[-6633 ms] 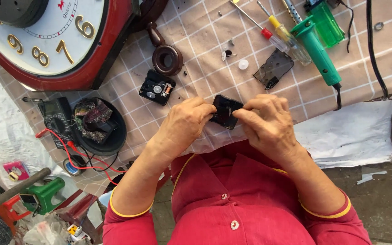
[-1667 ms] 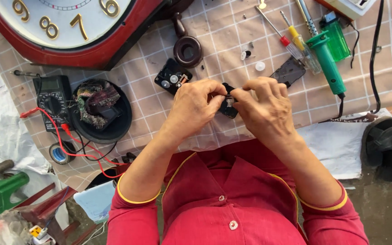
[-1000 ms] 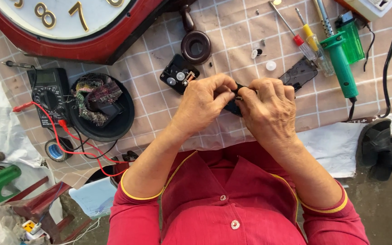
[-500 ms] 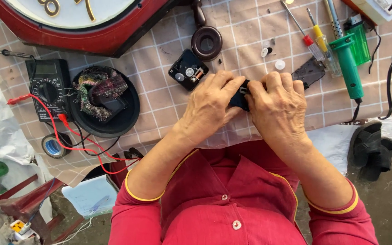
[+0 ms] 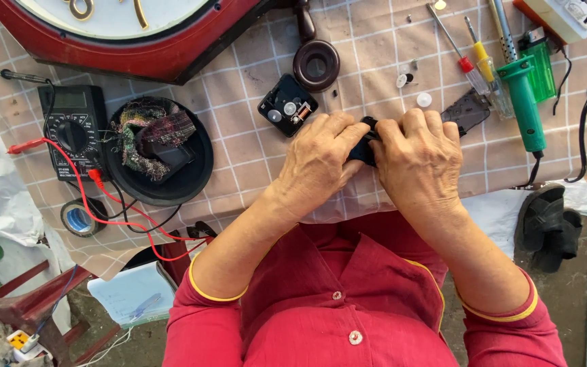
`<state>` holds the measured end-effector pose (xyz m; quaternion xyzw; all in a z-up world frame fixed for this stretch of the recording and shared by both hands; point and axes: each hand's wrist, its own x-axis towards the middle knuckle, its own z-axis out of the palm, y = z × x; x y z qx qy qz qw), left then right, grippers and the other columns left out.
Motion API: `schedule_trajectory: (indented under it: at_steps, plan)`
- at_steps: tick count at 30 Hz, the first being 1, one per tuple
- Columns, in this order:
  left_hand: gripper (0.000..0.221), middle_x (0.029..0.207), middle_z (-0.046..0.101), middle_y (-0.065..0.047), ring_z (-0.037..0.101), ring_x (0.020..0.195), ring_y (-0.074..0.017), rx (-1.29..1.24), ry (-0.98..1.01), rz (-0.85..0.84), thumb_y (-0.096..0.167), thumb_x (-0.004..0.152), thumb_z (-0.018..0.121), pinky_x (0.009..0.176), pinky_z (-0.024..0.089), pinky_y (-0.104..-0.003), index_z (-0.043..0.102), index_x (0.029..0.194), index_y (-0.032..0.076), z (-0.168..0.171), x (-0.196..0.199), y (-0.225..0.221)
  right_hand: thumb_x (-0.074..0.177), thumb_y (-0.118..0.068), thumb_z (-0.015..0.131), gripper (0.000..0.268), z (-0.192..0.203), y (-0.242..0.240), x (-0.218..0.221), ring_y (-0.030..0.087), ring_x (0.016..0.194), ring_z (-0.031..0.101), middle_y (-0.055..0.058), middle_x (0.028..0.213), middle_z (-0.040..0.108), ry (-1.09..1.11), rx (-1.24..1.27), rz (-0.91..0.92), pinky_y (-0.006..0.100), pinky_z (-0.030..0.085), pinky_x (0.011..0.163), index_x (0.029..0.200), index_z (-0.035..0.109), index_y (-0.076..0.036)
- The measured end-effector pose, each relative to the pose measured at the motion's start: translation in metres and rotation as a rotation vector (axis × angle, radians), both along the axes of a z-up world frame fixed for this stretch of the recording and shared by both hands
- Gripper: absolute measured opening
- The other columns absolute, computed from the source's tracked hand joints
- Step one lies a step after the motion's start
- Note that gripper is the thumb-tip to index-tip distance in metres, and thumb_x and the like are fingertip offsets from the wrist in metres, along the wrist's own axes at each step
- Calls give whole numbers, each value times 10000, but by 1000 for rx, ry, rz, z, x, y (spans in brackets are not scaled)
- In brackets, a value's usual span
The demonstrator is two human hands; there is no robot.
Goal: Repairing and assembling small internal components of a clock movement on a workbench.
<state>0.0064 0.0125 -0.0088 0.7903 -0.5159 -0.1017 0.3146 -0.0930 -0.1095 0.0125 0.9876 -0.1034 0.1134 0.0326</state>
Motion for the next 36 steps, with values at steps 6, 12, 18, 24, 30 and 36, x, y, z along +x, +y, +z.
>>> schedule_trajectory:
  at_steps: [6,12,18,24,30,36]
  plan:
    - [394,900,524,-61,531,838,-235,-17,11,-5,217,653,697,701,450,-337,547,1000,109,5,-1,0,707,-285,681,186,-1,0,1,214,721,496,24,699,446,26,-40,10,309,361,630,771,542,-180]
    - [292,873,514,-62,518,795,-211,-52,-194,15,224,705,637,658,431,-316,553,954,96,-15,-13,0,702,-277,672,185,-6,-3,-1,203,697,503,14,680,440,53,-82,12,297,360,630,775,528,-188]
    - [180,830,497,-67,498,735,-205,-74,-338,17,127,816,454,592,393,-301,550,958,74,-5,-13,0,724,-264,658,167,-7,-1,-2,208,687,508,17,670,436,45,-78,0,295,361,624,761,517,-181]
    - [197,791,467,-89,476,707,-227,-76,-406,21,86,799,460,589,373,-311,546,973,46,2,-14,-1,723,-268,659,170,-7,-2,-2,206,697,512,17,683,436,52,-55,2,292,366,633,794,532,-180]
    - [216,792,457,-86,475,719,-229,-55,-390,13,97,789,488,606,379,-307,533,992,39,6,-12,-2,753,-286,639,206,-4,-5,-3,215,730,533,28,712,460,42,54,24,294,389,653,913,574,-173]
    - [449,865,499,-123,489,752,-256,-27,-290,-41,189,672,677,645,397,-330,518,1058,23,14,-11,-2,772,-113,645,228,15,-28,-20,272,770,532,78,779,484,-56,363,-47,333,384,684,997,608,-103]
